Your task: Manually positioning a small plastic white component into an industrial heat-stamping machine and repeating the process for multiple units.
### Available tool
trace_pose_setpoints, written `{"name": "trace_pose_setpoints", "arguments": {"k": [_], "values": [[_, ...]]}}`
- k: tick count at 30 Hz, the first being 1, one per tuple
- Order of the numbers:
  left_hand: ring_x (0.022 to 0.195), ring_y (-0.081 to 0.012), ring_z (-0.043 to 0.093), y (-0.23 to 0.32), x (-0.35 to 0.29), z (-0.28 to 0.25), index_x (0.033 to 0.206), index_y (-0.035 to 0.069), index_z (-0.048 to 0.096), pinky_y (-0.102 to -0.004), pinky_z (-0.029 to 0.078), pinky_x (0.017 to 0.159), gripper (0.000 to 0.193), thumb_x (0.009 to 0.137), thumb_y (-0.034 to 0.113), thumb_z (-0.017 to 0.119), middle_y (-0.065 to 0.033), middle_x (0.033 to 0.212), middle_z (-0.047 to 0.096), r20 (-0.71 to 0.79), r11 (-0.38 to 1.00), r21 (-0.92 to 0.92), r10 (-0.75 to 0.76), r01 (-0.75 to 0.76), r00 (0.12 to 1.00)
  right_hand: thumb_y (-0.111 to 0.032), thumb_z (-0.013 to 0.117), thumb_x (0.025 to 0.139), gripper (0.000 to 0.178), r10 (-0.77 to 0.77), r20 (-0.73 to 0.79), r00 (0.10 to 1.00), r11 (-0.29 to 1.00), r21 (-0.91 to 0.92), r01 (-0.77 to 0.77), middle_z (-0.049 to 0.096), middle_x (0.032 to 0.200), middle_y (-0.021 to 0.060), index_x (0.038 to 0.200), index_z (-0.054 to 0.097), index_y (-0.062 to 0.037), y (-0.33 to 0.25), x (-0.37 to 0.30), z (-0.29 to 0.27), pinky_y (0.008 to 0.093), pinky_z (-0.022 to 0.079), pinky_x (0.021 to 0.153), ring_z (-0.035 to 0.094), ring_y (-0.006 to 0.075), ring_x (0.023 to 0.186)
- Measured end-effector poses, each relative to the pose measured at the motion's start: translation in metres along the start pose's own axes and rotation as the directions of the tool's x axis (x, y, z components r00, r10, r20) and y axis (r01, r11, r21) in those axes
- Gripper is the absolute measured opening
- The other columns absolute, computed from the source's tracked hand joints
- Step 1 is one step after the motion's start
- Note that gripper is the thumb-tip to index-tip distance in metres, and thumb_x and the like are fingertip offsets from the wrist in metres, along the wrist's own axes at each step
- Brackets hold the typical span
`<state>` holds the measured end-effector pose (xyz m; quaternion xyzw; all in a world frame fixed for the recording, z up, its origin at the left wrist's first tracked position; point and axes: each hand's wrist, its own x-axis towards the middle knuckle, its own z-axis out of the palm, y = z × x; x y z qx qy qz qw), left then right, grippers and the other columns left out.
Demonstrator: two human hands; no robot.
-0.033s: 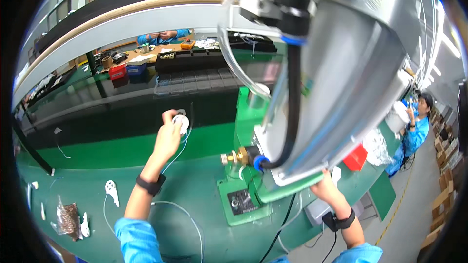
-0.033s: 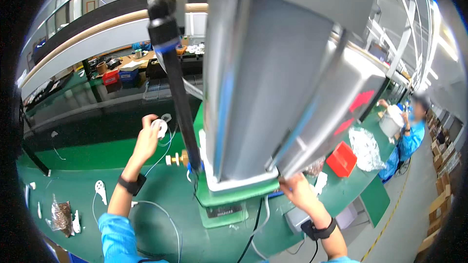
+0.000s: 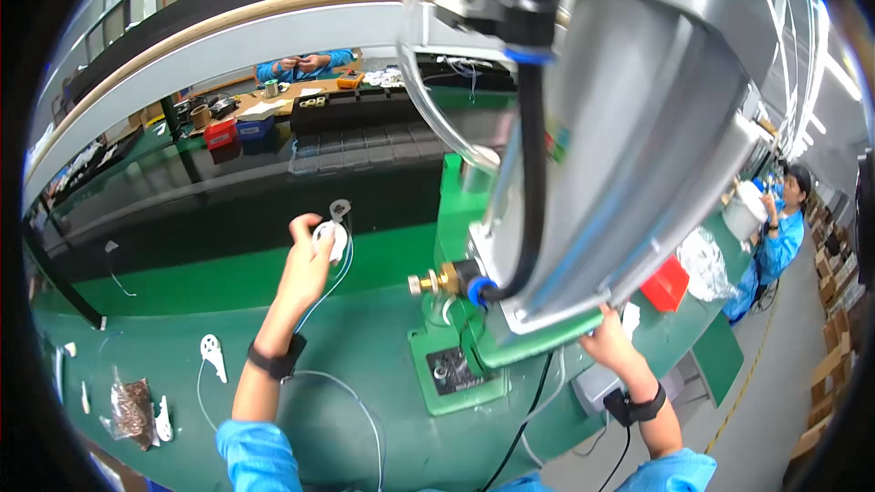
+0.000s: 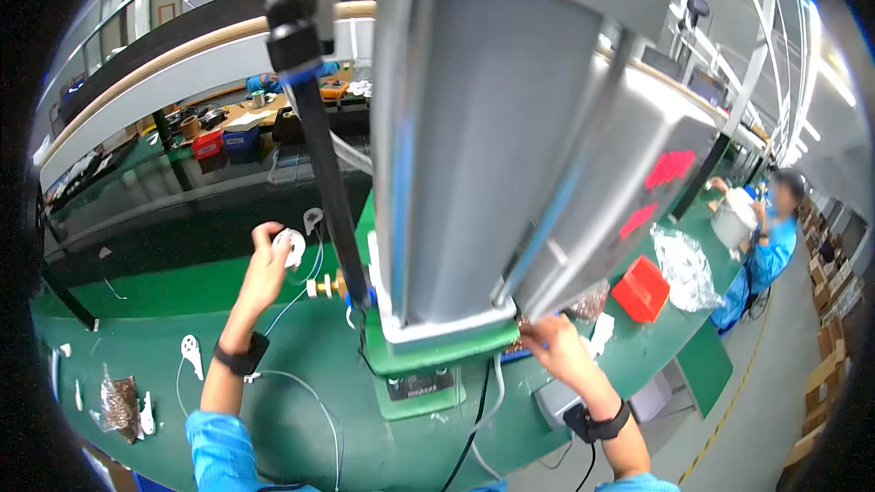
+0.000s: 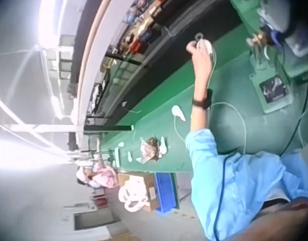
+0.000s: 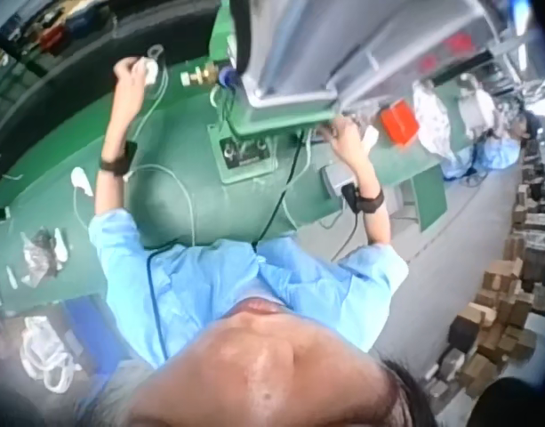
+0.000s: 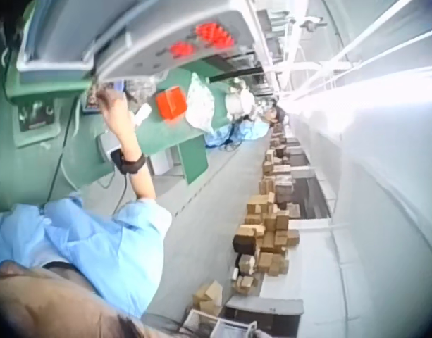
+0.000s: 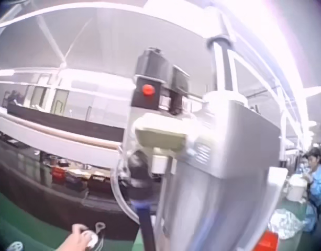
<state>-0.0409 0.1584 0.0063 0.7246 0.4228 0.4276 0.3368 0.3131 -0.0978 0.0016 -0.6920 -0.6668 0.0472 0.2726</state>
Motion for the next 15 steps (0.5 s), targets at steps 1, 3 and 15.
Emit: {"name": "trace_pose_setpoints", "arguments": {"k": [1,3,15], "values": [[0.072,-0.0170,0.058,0.019,-0.029,-0.018,0.116,0.004,0.028,-0.0311,0.046,0.070,0.041,0.090,0.026,0.050,-0.0121,0.091,0.059,0.055,0.992,-0.080,-0.096,0.100,0.994,-0.009,0.062,0.073,0.013,0.019,-0.026,0.999,0.998,0.054,-0.017,0.060,0.077,0.0127,0.085,0.063,-0.0038,-0.010,0.001,-0.001,0.0381,0.043,0.071,0.057,0.0306,0.075],[0.072,-0.0108,0.053,0.059,-0.074,-0.056,0.116,0.008,0.023,-0.0217,0.044,0.054,0.066,0.074,0.019,0.072,-0.0061,0.090,0.053,0.150,0.972,0.031,-0.236,0.234,0.960,-0.009,0.062,0.073,0.012,0.002,-0.061,0.998,0.998,0.061,0.002,0.061,0.075,0.0119,0.084,0.063,-0.0045,-0.013,0.000,-0.004,0.0364,0.043,0.070,0.057,0.0292,0.072],[0.081,-0.0185,0.047,0.095,-0.142,0.024,0.101,0.007,0.026,-0.0288,0.043,0.071,0.061,0.066,0.016,0.075,-0.0103,0.095,0.040,0.245,0.948,-0.183,0.300,-0.259,0.922,-0.002,0.062,0.074,0.010,-0.137,-0.217,0.966,0.955,0.232,0.187,0.061,0.077,0.0102,0.084,0.062,-0.0017,-0.041,-0.017,-0.006,0.0310,0.048,0.064,0.060,0.0229,0.072]]}}
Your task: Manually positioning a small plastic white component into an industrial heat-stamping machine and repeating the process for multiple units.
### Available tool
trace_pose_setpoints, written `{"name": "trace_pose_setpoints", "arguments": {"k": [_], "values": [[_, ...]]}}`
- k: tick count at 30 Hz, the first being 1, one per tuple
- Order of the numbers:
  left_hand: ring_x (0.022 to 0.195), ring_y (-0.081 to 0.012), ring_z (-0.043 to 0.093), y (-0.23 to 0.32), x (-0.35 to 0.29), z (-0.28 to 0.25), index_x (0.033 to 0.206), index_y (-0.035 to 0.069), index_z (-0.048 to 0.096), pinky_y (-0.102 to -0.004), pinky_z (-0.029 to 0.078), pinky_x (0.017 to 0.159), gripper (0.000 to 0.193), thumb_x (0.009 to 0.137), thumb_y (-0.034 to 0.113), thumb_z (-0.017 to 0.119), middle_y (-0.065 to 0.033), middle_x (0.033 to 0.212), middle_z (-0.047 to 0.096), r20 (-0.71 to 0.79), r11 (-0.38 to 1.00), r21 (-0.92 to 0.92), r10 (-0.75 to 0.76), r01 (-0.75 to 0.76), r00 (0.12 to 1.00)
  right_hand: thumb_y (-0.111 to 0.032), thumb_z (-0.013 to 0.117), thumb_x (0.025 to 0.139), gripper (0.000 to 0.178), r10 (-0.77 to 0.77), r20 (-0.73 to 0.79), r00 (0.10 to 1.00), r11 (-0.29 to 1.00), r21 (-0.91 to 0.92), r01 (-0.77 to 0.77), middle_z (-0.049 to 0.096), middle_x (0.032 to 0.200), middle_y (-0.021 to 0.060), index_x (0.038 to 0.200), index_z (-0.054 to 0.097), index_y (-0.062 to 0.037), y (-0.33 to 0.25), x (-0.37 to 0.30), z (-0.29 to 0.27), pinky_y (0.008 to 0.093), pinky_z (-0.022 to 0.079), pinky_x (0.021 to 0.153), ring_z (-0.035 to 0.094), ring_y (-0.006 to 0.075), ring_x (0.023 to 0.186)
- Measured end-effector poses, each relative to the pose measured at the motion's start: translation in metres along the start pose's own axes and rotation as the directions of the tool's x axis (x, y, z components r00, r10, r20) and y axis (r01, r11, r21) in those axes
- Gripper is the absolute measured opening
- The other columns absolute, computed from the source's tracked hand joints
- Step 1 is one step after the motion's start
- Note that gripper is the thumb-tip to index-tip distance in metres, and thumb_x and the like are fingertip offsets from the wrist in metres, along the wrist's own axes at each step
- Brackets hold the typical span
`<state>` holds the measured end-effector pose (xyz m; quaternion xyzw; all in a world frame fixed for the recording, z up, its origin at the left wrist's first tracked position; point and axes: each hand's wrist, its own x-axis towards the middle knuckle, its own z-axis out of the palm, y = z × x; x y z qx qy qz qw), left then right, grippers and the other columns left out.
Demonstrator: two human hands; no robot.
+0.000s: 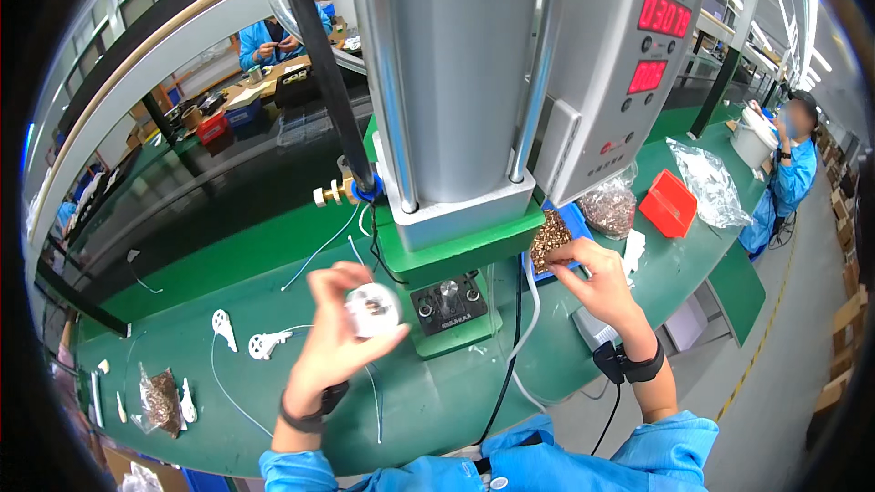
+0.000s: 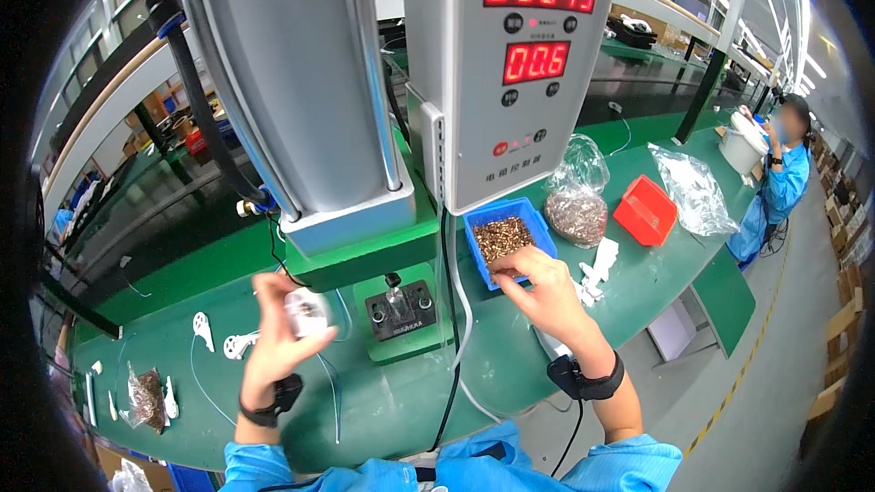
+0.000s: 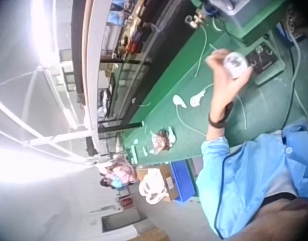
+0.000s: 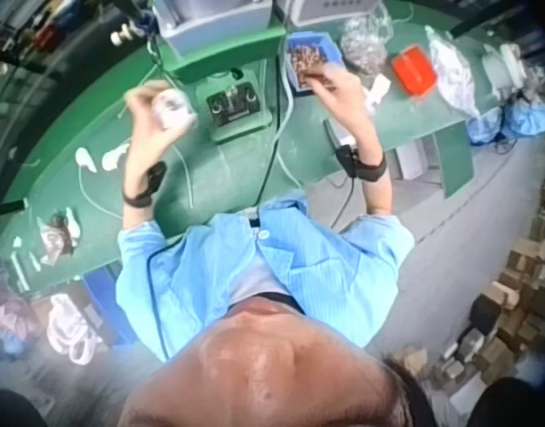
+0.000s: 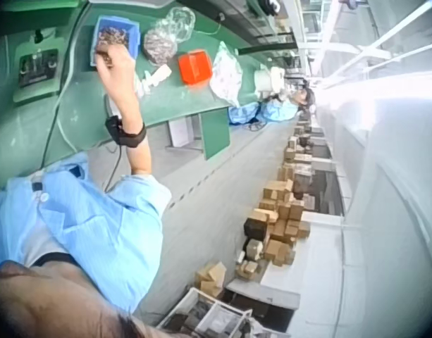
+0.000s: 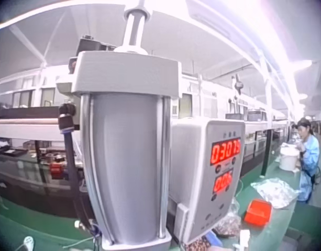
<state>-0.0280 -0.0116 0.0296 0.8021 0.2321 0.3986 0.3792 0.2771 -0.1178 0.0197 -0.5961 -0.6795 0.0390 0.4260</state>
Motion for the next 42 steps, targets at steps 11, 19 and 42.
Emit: {"name": "trace_pose_setpoints", "arguments": {"k": [11,19,42], "values": [[0.087,-0.0295,0.058,-0.001,0.035,0.046,0.109,0.002,0.054,-0.0352,0.046,0.076,0.042,0.077,0.026,0.066,-0.0151,0.102,0.059,0.224,0.963,0.239,-0.178,0.123,0.958,-0.001,0.066,0.072,0.013,0.020,-0.044,0.999,1.000,-0.011,-0.021,0.063,0.079,0.0086,0.084,0.063,-0.0020,0.013,-0.023,-0.019,0.0303,0.047,0.065,0.060,0.0221,0.073],[0.084,-0.0300,0.059,-0.005,0.033,0.051,0.105,0.004,0.058,-0.0363,0.048,0.074,0.044,0.075,0.034,0.068,-0.0138,0.095,0.061,0.234,0.913,0.408,-0.082,-0.021,0.969,0.000,0.067,0.071,0.012,0.008,-0.054,0.998,1.000,-0.024,-0.010,0.062,0.078,0.0086,0.083,0.063,-0.0020,0.016,-0.026,-0.015,0.0304,0.047,0.064,0.059,0.0222,0.073],[0.075,-0.0205,0.062,-0.001,0.038,0.049,0.103,0.007,0.062,-0.0316,0.049,0.069,0.049,0.063,0.030,0.077,-0.0091,0.089,0.064,0.188,0.873,0.425,-0.344,0.239,0.920,-0.007,0.065,0.076,0.012,-0.061,0.171,0.983,0.948,0.317,0.004,0.062,0.078,0.0096,0.085,0.063,0.0000,-0.023,0.023,0.035,0.0307,0.047,0.061,0.059,0.0201,0.071]]}}
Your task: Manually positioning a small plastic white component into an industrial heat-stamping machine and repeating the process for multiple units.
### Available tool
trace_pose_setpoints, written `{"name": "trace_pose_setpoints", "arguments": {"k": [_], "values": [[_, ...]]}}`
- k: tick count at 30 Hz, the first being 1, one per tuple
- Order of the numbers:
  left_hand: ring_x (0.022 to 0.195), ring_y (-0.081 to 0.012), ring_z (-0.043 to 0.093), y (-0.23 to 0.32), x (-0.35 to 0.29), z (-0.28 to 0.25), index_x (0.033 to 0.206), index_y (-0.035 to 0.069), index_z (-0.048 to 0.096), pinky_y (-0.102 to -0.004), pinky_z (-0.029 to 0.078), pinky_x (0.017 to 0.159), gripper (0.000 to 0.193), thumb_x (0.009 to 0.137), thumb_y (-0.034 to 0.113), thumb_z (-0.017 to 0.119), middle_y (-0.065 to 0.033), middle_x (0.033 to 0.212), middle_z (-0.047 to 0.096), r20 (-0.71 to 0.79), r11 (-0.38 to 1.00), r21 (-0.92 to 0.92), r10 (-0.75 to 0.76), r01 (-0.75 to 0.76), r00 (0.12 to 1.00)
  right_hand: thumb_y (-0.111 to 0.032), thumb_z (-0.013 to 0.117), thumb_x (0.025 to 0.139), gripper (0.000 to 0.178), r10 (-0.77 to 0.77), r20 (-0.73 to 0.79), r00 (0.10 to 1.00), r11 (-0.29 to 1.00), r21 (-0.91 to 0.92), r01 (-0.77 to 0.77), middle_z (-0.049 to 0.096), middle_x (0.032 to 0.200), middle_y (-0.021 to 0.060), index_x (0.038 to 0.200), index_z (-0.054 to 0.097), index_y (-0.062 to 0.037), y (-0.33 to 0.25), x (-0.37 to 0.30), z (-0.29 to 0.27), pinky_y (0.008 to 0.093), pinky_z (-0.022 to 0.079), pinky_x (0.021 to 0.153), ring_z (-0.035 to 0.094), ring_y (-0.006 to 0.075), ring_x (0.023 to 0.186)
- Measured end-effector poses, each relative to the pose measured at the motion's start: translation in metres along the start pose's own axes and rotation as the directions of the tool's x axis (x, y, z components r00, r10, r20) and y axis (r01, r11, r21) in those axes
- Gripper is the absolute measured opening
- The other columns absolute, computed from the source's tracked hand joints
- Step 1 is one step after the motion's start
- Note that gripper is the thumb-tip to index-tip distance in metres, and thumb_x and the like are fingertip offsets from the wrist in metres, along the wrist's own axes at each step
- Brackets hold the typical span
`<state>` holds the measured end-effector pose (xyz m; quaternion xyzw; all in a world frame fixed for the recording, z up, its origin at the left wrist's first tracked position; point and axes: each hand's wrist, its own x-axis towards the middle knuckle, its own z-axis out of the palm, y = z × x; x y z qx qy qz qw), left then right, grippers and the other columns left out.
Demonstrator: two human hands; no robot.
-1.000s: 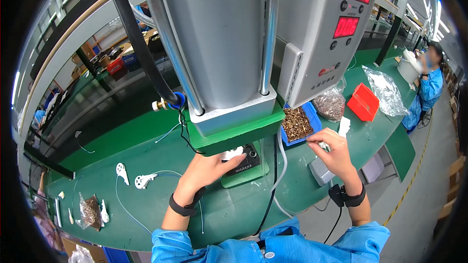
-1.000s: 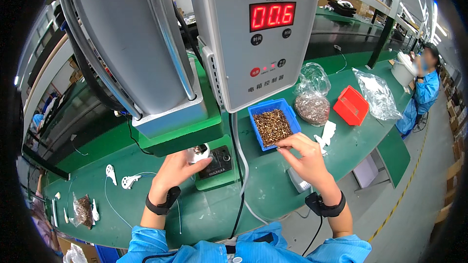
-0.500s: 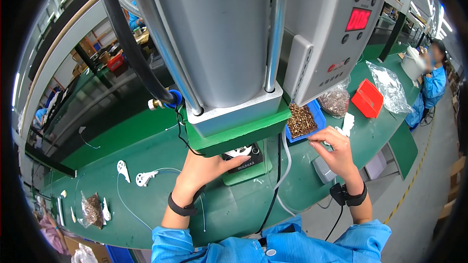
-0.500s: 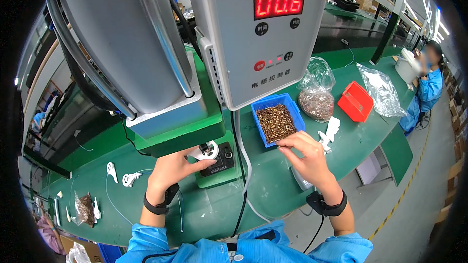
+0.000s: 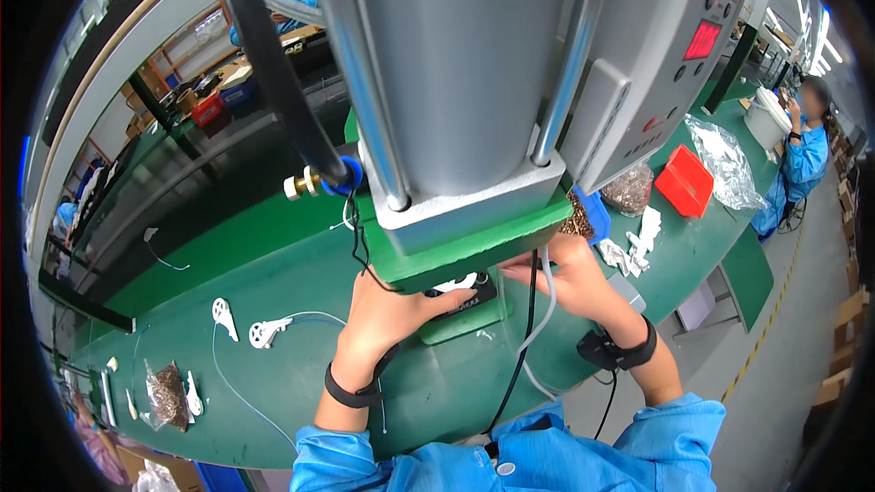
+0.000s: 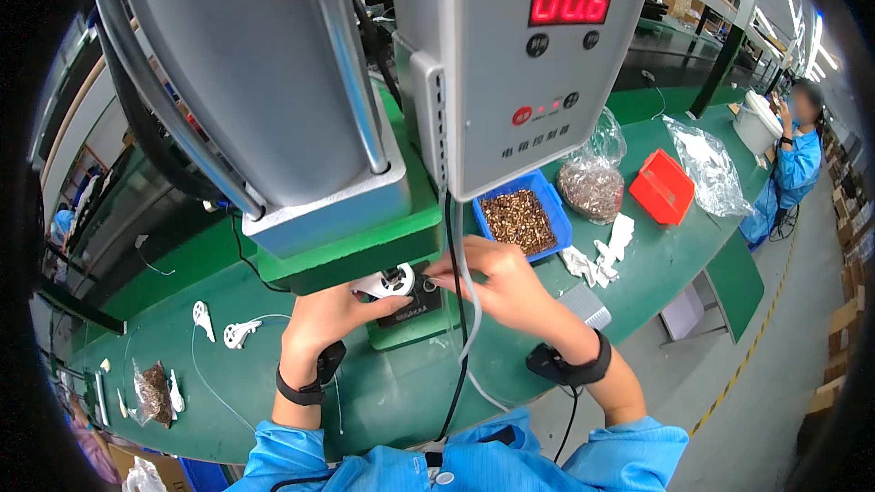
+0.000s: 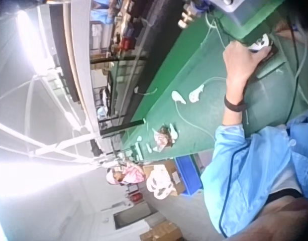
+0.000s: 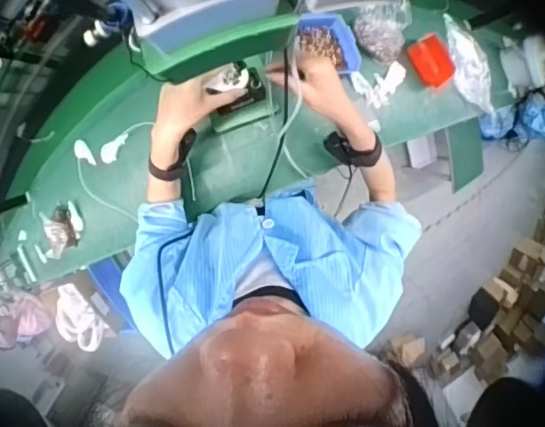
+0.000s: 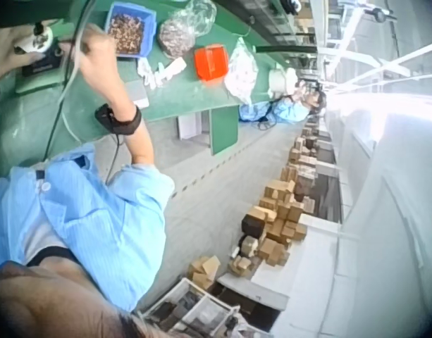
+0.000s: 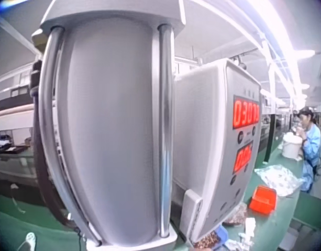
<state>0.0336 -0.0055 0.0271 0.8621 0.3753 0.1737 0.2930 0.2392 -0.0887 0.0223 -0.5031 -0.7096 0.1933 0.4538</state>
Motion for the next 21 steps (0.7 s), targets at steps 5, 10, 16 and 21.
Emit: {"name": "trace_pose_setpoints", "arguments": {"k": [5,10,16,21], "values": [[0.072,-0.0277,0.062,-0.002,-0.003,0.006,0.092,0.011,0.065,-0.0356,0.048,0.060,0.042,0.062,0.038,0.075,-0.0075,0.077,0.065,-0.166,0.992,0.065,0.115,-0.105,0.979,-0.009,0.068,0.075,0.017,0.016,-0.067,0.998,0.977,0.212,-0.002,0.058,0.071,0.0070,0.088,0.059,-0.0010,0.006,0.017,0.031,0.0287,0.044,0.058,0.054,0.0164,0.062],[0.076,-0.0305,0.062,-0.020,0.013,-0.003,0.097,0.010,0.063,-0.0362,0.049,0.066,0.050,0.062,0.043,0.074,-0.0110,0.085,0.065,0.052,0.983,0.034,0.178,-0.180,0.983,-0.007,0.066,0.077,0.018,0.085,-0.031,0.996,0.957,0.281,-0.073,0.059,0.076,0.0058,0.091,0.058,-0.0003,0.006,0.016,0.030,0.0274,0.044,0.059,0.054,0.0135,0.068],[0.078,-0.0315,0.062,-0.039,0.023,-0.002,0.097,0.010,0.063,-0.0363,0.049,0.069,0.051,0.063,0.046,0.073,-0.0122,0.086,0.065,0.097,0.961,-0.049,0.275,-0.272,0.957,-0.007,0.065,0.078,0.019,0.116,-0.028,0.993,0.965,0.241,-0.106,0.060,0.079,0.0072,0.095,0.058,0.0006,0.004,0.016,0.030,0.0279,0.045,0.062,0.055,0.0147,0.070],[0.061,-0.0275,0.062,0.003,-0.010,0.018,0.090,0.010,0.064,-0.0358,0.047,0.052,0.038,0.069,0.040,0.071,-0.0078,0.068,0.063,-0.232,0.983,0.133,0.158,-0.130,0.960,-0.010,0.062,0.081,0.021,0.065,0.057,0.996,0.994,0.086,-0.069,0.061,0.082,0.0095,0.098,0.058,0.0012,0.006,0.021,0.032,0.0291,0.047,0.067,0.057,0.0162,0.072]]}}
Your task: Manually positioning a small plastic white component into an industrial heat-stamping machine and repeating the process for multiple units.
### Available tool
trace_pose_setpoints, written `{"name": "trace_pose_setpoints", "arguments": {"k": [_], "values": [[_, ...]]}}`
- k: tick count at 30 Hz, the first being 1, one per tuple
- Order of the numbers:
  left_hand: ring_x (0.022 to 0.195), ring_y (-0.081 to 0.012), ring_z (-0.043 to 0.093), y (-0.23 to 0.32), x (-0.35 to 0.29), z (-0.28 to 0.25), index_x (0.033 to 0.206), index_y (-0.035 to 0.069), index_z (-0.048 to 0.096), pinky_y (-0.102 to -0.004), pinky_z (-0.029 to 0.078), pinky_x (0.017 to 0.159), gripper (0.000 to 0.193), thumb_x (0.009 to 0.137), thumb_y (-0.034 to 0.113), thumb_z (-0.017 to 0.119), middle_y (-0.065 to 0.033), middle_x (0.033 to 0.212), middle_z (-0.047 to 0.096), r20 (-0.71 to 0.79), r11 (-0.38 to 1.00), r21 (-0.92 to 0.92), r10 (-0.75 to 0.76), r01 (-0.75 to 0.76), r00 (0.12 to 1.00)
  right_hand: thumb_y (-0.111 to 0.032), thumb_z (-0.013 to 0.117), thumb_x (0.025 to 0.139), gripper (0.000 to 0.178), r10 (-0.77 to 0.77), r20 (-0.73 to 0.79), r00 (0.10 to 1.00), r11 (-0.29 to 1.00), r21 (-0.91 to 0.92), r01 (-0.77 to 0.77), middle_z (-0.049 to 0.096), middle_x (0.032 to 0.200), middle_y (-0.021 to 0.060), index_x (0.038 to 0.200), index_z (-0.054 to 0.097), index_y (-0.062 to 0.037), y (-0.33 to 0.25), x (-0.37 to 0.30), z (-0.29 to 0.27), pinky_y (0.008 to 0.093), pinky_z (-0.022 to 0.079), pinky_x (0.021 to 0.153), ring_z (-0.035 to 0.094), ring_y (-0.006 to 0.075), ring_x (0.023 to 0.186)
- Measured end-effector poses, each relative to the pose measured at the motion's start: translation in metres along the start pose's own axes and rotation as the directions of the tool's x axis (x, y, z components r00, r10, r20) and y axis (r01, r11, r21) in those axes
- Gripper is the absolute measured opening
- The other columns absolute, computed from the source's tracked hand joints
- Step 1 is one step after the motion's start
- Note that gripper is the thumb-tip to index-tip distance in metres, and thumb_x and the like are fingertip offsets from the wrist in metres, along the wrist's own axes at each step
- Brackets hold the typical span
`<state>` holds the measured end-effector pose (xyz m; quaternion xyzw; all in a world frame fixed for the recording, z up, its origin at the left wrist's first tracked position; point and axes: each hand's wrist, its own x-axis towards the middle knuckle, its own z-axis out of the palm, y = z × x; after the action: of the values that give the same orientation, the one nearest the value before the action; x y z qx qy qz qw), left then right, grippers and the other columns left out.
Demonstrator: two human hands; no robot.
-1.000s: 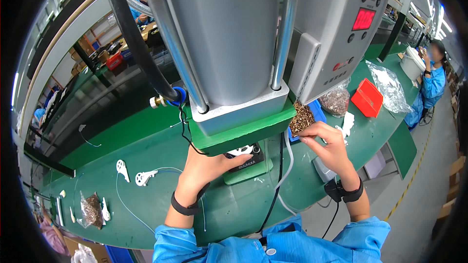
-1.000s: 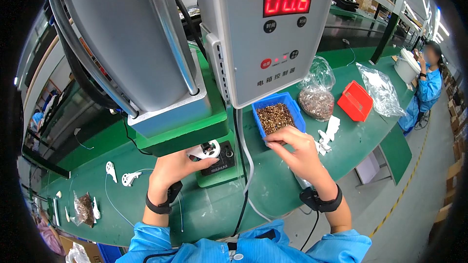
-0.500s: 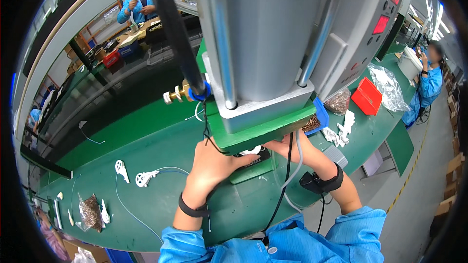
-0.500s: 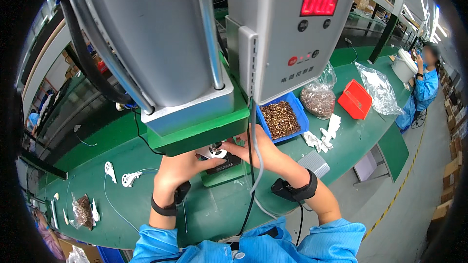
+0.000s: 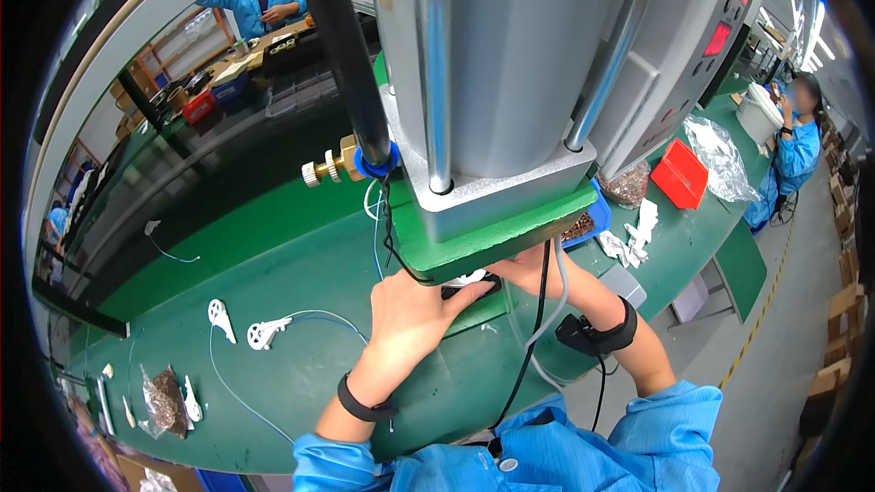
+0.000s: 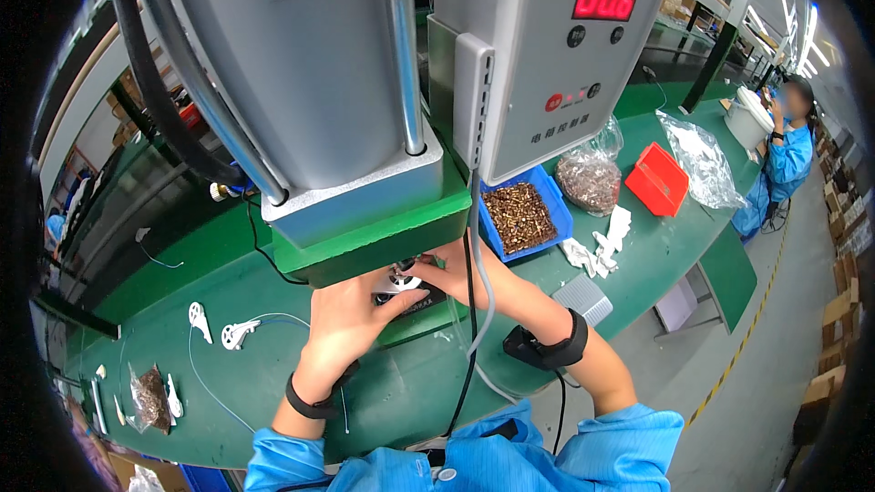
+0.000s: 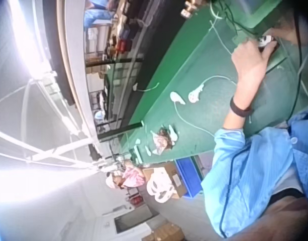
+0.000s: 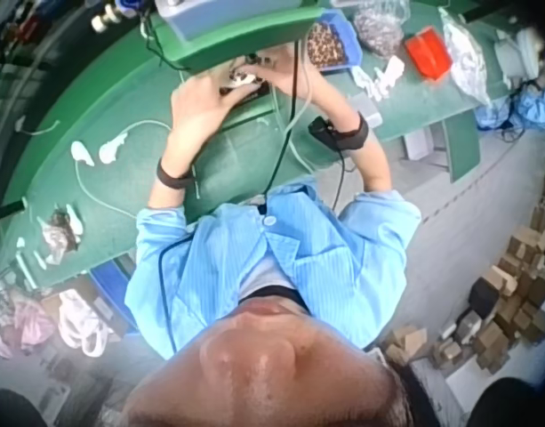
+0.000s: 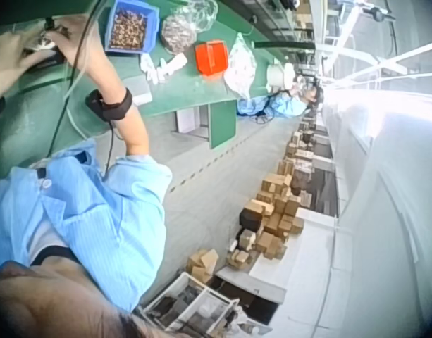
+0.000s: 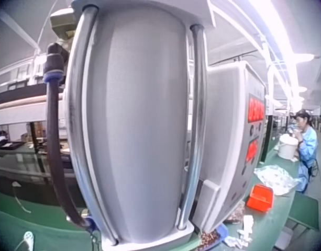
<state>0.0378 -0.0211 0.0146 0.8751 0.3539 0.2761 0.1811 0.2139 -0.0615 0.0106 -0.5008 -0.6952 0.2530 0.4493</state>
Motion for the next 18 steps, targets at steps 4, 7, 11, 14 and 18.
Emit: {"name": "trace_pose_setpoints", "arguments": {"k": [4,7,11,14,18], "values": [[0.073,-0.0231,0.062,-0.0006,0.0008,-0.0025,0.096,0.009,0.064,-0.0333,0.048,0.066,0.039,0.065,0.031,0.076,-0.0076,0.083,0.064,0.147,0.978,-0.086,-0.178,0.191,0.973,-0.009,0.061,0.081,0.021,-0.011,0.063,0.998,1.000,-0.009,0.012,0.062,0.083,0.0108,0.099,0.058,0.0013,0.0028,0.0027,0.0018,0.0289,0.047,0.067,0.057,0.0162,0.073],[0.072,-0.0224,0.062,-0.0008,-0.0008,-0.0019,0.096,0.009,0.064,-0.0330,0.047,0.065,0.039,0.065,0.029,0.076,-0.0071,0.083,0.064,0.151,0.974,-0.086,-0.193,0.208,0.969,-0.009,0.060,0.081,0.020,0.037,0.087,0.995,0.999,-0.026,-0.035,0.062,0.083,0.0111,0.098,0.059,0.0011,0.0016,0.0019,0.0049,0.0286,0.047,0.066,0.057,0.0158,0.072],[0.073,-0.0230,0.062,-0.0011,-0.0015,-0.0034,0.097,0.009,0.064,-0.0331,0.047,0.065,0.039,0.065,0.029,0.076,-0.0070,0.086,0.064,0.167,0.971,-0.090,-0.202,0.219,0.965,-0.009,0.060,0.081,0.018,-0.001,0.073,0.997,1.000,0.001,0.001,0.062,0.080,0.0109,0.096,0.060,0.0006,0.0045,0.0031,0.0073,0.0285,0.047,0.064,0.057,0.0155,0.071],[0.073,-0.0237,0.062,-0.0007,-0.0009,-0.0010,0.099,0.010,0.064,-0.0331,0.047,0.065,0.041,0.065,0.030,0.076,-0.0071,0.088,0.064,0.159,0.980,-0.069,-0.176,0.189,0.971,-0.008,0.060,0.081,0.020,0.044,0.071,0.996,0.999,-0.012,-0.043,0.062,0.083,0.0100,0.098,0.059,0.0010,0.0061,0.0012,0.0050,0.0282,0.047,0.066,0.057,0.0150,0.074],[0.073,-0.0239,0.062,-0.0025,-0.0029,-0.0004,0.101,0.011,0.063,-0.0326,0.048,0.064,0.042,0.066,0.031,0.075,-0.0068,0.088,0.064,0.140,0.984,-0.067,-0.157,0.167,0.978,-0.006,0.059,0.081,0.020,0.014,0.060,0.998,0.999,0.034,-0.016,0.062,0.085,0.0093,0.099,0.058,0.0014,0.0038,0.0024,0.0044,0.0288,0.047,0.069,0.057,0.0143,0.078]]}}
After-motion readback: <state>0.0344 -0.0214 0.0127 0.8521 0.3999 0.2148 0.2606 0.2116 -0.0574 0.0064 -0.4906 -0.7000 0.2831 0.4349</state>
